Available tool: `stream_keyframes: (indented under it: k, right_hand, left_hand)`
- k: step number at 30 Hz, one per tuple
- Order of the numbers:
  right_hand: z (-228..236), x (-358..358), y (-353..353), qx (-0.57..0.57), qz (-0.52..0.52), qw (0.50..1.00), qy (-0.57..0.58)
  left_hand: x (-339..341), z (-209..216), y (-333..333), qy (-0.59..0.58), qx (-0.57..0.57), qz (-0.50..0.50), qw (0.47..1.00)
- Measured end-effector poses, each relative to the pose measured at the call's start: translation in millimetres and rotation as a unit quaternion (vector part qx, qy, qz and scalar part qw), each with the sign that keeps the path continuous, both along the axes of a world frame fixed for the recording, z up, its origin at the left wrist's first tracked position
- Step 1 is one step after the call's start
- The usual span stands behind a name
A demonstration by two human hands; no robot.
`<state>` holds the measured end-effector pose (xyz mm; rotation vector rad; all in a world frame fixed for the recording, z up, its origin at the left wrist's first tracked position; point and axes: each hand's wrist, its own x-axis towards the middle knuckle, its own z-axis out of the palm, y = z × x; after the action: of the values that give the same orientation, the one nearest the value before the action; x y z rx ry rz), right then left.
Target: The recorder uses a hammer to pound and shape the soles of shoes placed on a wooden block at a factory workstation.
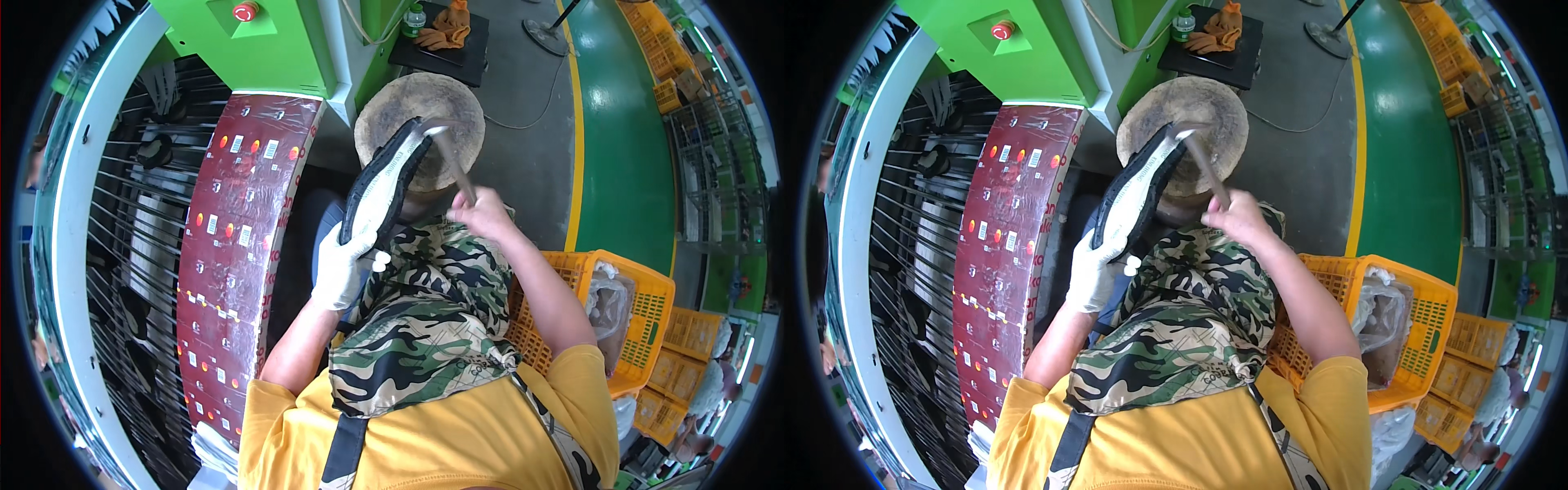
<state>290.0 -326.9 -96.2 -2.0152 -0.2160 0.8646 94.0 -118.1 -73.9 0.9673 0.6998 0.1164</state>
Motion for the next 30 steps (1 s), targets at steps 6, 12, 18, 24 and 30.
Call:
stream_keyframes:
  k: [6,12,18,24,30]
  right_hand:
    - [60,-27,-2,0.359,-0.141,0.92,-0.068]
    - [0,-31,6,0.035,0.081,0.995,-0.052]
    - [78,-39,7,0.3,-0.021,0.942,-0.149]
    - [10,-32,11,0.151,-0.03,0.976,-0.157]
    - [22,-42,10,0.248,-0.046,0.961,-0.111]
  left_hand:
    - [-2,-6,12,-0.023,-0.044,0.026,0.998]
    - [2,-24,19,-0.058,-0.056,0.058,0.995]
    - [-6,-30,23,-0.07,-0.086,0.076,0.991]
    - [-4,-25,21,-0.071,-0.083,0.074,0.991]
    - [-6,-19,22,-0.062,-0.08,0.051,0.994]
